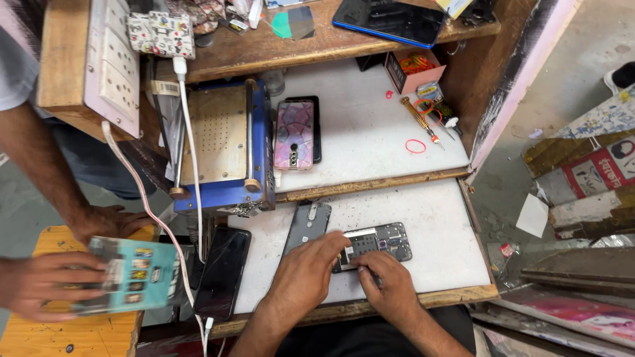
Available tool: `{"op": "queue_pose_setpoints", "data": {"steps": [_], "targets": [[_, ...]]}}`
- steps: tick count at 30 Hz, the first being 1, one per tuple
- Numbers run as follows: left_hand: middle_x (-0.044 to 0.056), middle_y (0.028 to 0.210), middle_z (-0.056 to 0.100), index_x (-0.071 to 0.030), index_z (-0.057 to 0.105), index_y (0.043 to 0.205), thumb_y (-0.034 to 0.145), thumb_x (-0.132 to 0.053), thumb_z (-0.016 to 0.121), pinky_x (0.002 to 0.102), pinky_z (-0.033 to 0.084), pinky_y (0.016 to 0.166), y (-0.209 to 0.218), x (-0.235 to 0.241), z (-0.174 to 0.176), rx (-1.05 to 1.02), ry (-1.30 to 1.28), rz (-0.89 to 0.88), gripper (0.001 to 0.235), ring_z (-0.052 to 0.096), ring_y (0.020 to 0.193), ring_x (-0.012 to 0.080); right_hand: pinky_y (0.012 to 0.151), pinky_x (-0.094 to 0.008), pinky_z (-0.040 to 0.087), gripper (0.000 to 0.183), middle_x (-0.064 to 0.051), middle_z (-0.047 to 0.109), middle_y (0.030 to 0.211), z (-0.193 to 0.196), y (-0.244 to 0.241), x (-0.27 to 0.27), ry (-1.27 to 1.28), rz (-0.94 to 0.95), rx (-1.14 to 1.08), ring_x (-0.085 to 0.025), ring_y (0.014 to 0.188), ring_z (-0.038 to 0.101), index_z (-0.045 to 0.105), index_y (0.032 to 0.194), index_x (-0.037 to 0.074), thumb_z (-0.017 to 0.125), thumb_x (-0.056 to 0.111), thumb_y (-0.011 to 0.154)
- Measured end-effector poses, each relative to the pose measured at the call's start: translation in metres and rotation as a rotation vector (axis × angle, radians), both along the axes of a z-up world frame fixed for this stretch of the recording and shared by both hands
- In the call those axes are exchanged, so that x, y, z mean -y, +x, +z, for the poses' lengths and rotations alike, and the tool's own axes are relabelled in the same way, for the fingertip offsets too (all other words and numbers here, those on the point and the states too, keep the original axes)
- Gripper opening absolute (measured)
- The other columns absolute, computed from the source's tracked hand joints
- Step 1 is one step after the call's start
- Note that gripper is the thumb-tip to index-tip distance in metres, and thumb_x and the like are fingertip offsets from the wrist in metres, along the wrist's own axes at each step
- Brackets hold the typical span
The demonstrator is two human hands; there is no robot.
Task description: The person uses a red-handled screwdriver to remove screws from a disassembled smartphone on a workbench. They manipulate the phone's internal components and back cover while other phones and tools remain on the bench.
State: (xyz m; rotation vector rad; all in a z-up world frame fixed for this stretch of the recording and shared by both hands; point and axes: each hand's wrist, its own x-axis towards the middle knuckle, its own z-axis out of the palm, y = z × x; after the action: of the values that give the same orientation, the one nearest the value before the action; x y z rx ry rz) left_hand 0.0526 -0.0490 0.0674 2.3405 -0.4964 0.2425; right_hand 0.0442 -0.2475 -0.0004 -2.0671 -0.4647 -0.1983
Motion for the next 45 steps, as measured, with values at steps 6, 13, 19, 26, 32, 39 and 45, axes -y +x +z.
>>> {"op": "queue_pose_setpoints", "data": {"steps": [6, 13, 19, 26, 32, 39, 45], "targets": [[0.016, 0.087, 0.070, -0.005, 0.064, 0.114, 0.092, -0.019, 0.071, 0.045, 0.053, 0.079, -0.004, -0.002, 0.001, -0.034, 0.127, 0.104, 0.027, 0.069, 0.085, 0.0337, 0.077, -0.038, 0.058, 0.016, -0.009, 0.075, 0.094, 0.000, -0.003, -0.002, -0.033, 0.006, -0.014, -0.028, 0.089, 0.072, 0.073, 0.098, 0.006, 0.067, 0.001, 0.084], [0.014, 0.090, 0.071, -0.005, 0.065, 0.114, 0.092, -0.017, 0.074, 0.045, 0.054, 0.078, -0.004, -0.003, -0.002, -0.050, 0.150, 0.046, 0.027, 0.070, 0.079, 0.0326, 0.082, -0.039, 0.057, 0.026, -0.010, 0.073, 0.105, 0.002, -0.001, -0.009, -0.214, -0.011, 0.044, -0.029, 0.095, 0.070, 0.071, 0.108, 0.006, 0.072, 0.009, 0.082], [0.008, 0.088, 0.072, -0.009, 0.066, 0.107, 0.095, -0.020, 0.072, 0.048, 0.051, 0.098, 0.001, -0.005, -0.003, -0.021, 0.205, 0.018, 0.018, 0.070, 0.086, 0.0309, 0.082, -0.041, 0.056, 0.036, -0.009, 0.069, 0.110, 0.013, 0.003, -0.016, -0.355, -0.008, 0.009, -0.031, 0.099, 0.067, 0.068, 0.114, 0.006, 0.075, 0.016, 0.080], [0.006, 0.084, 0.071, -0.012, 0.066, 0.108, 0.086, -0.009, 0.072, 0.048, 0.051, 0.086, -0.002, -0.003, -0.001, 0.213, 0.106, -0.060, 0.023, 0.069, 0.082, 0.0282, 0.074, -0.042, 0.056, 0.027, -0.006, 0.064, 0.098, 0.020, 0.006, -0.022, -0.417, 0.013, -0.032, -0.029, 0.093, 0.066, 0.068, 0.105, 0.010, 0.076, 0.017, 0.080], [0.010, 0.101, 0.075, -0.009, 0.065, 0.117, 0.088, -0.006, 0.068, 0.042, 0.054, 0.079, -0.008, -0.005, -0.006, 0.149, 0.012, -0.068, 0.029, 0.072, 0.089, 0.0295, 0.073, -0.042, 0.056, 0.025, -0.005, 0.065, 0.098, 0.018, 0.007, -0.024, -0.434, -0.006, -0.004, -0.028, 0.090, 0.066, 0.069, 0.104, 0.011, 0.076, 0.018, 0.080], [0.009, 0.074, 0.073, -0.007, 0.064, 0.111, 0.084, -0.023, 0.084, 0.039, 0.055, 0.060, -0.011, -0.002, -0.021, 0.061, 0.026, 0.361, 0.037, 0.071, 0.066, 0.0286, 0.068, -0.041, 0.057, 0.026, -0.007, 0.066, 0.096, 0.027, 0.008, -0.027, -0.436, 0.023, 0.081, -0.029, 0.087, 0.067, 0.071, 0.105, 0.010, 0.074, 0.016, 0.080], [0.012, 0.081, 0.074, -0.004, 0.059, 0.119, 0.086, -0.014, 0.078, 0.036, 0.058, 0.059, -0.029, -0.025, -0.037, 0.070, -0.133, 0.500, 0.039, 0.075, 0.071, 0.0262, 0.068, -0.041, 0.057, 0.015, -0.007, 0.066, 0.094, 0.029, 0.017, -0.028, -0.659, 0.184, 0.071, -0.026, 0.087, 0.068, 0.068, 0.097, 0.008, 0.072, 0.015, 0.084]]}}
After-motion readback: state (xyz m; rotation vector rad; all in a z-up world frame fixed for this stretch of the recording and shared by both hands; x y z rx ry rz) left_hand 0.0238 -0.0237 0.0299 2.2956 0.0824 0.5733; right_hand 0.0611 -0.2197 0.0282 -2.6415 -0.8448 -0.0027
